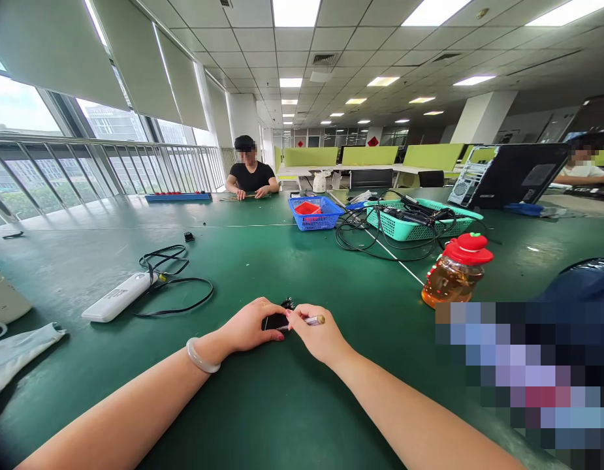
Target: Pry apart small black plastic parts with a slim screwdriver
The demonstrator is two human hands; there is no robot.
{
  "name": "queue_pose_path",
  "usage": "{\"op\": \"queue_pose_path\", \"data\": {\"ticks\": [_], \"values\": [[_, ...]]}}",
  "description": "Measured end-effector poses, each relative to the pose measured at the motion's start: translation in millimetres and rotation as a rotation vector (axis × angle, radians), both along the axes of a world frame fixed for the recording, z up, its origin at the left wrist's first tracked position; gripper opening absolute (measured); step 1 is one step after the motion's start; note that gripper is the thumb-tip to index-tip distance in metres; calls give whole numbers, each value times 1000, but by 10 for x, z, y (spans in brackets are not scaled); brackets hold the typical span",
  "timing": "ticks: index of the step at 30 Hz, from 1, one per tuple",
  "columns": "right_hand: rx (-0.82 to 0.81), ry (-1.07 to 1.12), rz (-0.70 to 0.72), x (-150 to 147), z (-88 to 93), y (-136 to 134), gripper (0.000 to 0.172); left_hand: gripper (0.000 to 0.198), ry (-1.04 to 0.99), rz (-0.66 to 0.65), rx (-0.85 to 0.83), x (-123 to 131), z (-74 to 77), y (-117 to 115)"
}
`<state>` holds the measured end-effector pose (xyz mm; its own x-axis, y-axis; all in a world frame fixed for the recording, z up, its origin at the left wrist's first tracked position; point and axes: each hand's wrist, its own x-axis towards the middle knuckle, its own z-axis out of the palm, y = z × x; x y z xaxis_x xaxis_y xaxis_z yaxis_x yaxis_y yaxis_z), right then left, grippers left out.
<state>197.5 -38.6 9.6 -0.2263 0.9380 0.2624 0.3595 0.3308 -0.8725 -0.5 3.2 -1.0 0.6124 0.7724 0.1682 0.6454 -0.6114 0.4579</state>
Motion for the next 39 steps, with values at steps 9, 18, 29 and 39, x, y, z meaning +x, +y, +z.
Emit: {"op": "queue_pose_path", "data": {"ticks": [9,18,29,39], "values": [[379,-70,5,46,62,-135,40,41,10,-40,31,7,24,-29],[245,-80,33,39,-37,-10,35,34,-3,-92,117,-3,28,-34],[210,208,-174,178,-12,40,48,37,-78,90,248,-7,14,7],[227,99,-201,202,-116,177,39,35,204,277,273,1,-25,-18]]}}
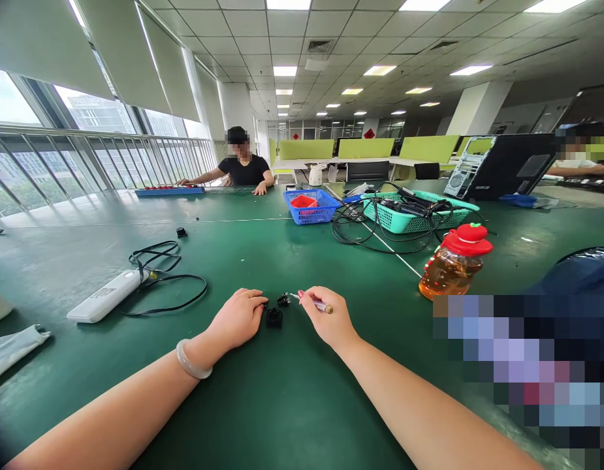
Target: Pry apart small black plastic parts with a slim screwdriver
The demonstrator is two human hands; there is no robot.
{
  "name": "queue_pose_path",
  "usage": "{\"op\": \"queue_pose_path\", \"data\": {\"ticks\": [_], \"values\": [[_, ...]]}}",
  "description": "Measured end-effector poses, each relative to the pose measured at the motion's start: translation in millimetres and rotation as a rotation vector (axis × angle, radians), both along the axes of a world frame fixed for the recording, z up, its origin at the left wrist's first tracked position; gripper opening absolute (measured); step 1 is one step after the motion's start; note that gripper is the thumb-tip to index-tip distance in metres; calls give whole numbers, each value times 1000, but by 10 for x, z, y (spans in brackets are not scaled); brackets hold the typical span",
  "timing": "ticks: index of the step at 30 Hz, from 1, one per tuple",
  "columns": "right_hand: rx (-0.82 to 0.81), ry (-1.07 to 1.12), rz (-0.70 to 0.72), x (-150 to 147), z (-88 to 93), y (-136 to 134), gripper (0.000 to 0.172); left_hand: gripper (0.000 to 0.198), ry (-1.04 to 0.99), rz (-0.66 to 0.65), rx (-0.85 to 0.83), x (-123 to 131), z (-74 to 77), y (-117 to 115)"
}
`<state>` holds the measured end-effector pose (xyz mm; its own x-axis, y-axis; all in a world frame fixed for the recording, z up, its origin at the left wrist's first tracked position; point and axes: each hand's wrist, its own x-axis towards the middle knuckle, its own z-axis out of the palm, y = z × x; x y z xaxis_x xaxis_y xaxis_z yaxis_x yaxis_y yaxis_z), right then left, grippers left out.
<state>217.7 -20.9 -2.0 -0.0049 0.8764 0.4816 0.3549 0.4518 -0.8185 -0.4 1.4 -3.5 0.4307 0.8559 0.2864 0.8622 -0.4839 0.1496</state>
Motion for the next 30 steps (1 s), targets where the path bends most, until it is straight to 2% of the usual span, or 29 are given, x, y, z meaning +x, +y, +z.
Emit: {"op": "queue_pose_path", "data": {"ticks": [3,9,12,16,19,25,30], "values": [[11,-7,2,4,-8,3,37,36,-21,-30,26,23,10,-18],[20,-18,-9,9,-28,11,36,38,-162,-108,-31,58,25,-80],[26,-46,-4,-1,-14,7,37,33,-233,-203,-55,62,26,-100],[36,-109,28,-9,-7,9,31,48,-227,-315,-98,49,-21,-80],[30,-129,41,-4,-23,20,29,48,-207,-272,-108,34,-54,-37],[-6,-94,40,-6,-25,18,36,38,-183,-74,-83,2,-52,21],[-15,-3,44,-13,30,-21,48,47,-212,-107,-86,17,-48,8]]}}
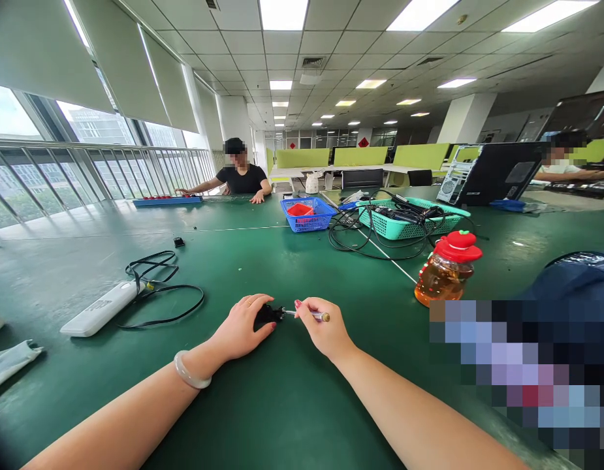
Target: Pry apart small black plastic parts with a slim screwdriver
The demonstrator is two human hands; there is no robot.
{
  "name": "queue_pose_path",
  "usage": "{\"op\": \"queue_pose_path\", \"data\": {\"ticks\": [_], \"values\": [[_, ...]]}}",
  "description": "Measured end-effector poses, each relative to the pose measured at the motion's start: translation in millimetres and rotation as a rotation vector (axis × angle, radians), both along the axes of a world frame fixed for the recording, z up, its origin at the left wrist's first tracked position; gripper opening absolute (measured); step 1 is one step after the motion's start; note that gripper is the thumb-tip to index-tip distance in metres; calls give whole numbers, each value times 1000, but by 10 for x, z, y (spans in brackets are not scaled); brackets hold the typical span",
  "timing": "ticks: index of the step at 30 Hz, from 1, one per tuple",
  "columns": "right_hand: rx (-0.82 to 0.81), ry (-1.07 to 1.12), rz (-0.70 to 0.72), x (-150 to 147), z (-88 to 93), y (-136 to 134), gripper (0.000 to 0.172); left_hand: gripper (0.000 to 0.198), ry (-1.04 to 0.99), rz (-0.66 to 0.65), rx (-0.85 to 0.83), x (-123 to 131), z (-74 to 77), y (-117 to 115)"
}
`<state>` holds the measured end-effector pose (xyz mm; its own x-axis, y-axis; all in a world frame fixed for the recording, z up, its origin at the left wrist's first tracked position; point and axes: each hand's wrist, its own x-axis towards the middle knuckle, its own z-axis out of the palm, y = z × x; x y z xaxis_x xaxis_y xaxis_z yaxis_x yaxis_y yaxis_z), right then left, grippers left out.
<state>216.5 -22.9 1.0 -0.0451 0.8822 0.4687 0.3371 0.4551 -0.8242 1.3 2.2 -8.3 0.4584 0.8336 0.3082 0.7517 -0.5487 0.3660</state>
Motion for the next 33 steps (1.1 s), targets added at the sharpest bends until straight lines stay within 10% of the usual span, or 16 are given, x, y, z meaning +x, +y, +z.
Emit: {"op": "queue_pose_path", "data": {"ticks": [18,33], "values": [[171,-47,-52,9,15,-38,49,19,152,-78,-42,156,102,-359],[147,-77,52,-16,-4,-28,46,25,156,228,-91,-1797,177,-696]]}}
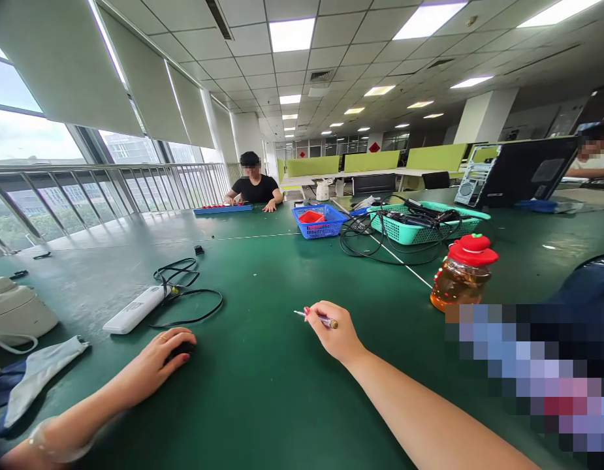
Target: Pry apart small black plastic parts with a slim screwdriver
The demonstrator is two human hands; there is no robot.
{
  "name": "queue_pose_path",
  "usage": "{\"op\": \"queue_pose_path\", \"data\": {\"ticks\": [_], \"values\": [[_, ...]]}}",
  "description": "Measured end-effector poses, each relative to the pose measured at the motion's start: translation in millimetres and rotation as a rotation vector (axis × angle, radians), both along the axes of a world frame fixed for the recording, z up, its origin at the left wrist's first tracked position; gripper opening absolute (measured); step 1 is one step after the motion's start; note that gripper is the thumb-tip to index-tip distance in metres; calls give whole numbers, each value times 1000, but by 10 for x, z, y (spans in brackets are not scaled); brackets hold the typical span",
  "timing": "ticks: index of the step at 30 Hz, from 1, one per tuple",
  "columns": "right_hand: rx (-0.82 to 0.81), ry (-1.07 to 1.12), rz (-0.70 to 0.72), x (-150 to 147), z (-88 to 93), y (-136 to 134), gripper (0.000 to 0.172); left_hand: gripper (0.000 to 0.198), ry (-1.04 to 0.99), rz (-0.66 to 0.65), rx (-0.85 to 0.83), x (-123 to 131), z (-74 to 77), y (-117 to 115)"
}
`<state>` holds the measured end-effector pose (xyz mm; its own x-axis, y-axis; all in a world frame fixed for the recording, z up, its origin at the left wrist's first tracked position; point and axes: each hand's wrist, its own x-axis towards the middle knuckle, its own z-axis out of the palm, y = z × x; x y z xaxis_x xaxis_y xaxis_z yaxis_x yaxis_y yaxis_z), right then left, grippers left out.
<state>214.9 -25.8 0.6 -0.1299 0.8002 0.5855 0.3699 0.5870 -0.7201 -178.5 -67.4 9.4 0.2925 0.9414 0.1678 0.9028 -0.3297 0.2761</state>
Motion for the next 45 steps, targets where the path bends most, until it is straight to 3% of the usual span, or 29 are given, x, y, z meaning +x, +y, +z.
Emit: {"op": "queue_pose_path", "data": {"ticks": [5,15,21,27,31,37,41,45], "values": [[17,-26,-13,-16,2,1,45,26,-28,4,-49,-384,56,-5],[45,-34,-16,-3,-18,10,39,29,-33,41,-77,-661,11,-44],[37,-21,-14,8,-39,18,39,38,-72,59,25,-641,3,-24],[41,-27,-17,13,-46,21,38,53,-204,247,59,-624,20,-31],[58,-34,-15,13,-37,16,37,60,-281,298,40,-635,46,-44],[81,-42,-9,17,-42,9,35,62,-241,360,93,-641,96,-50],[88,-56,-5,17,-46,7,35,72,-285,297,99,-691,142,-50],[97,-61,-12,18,-41,6,35,69,-269,234,85,-741,187,-75]]}}
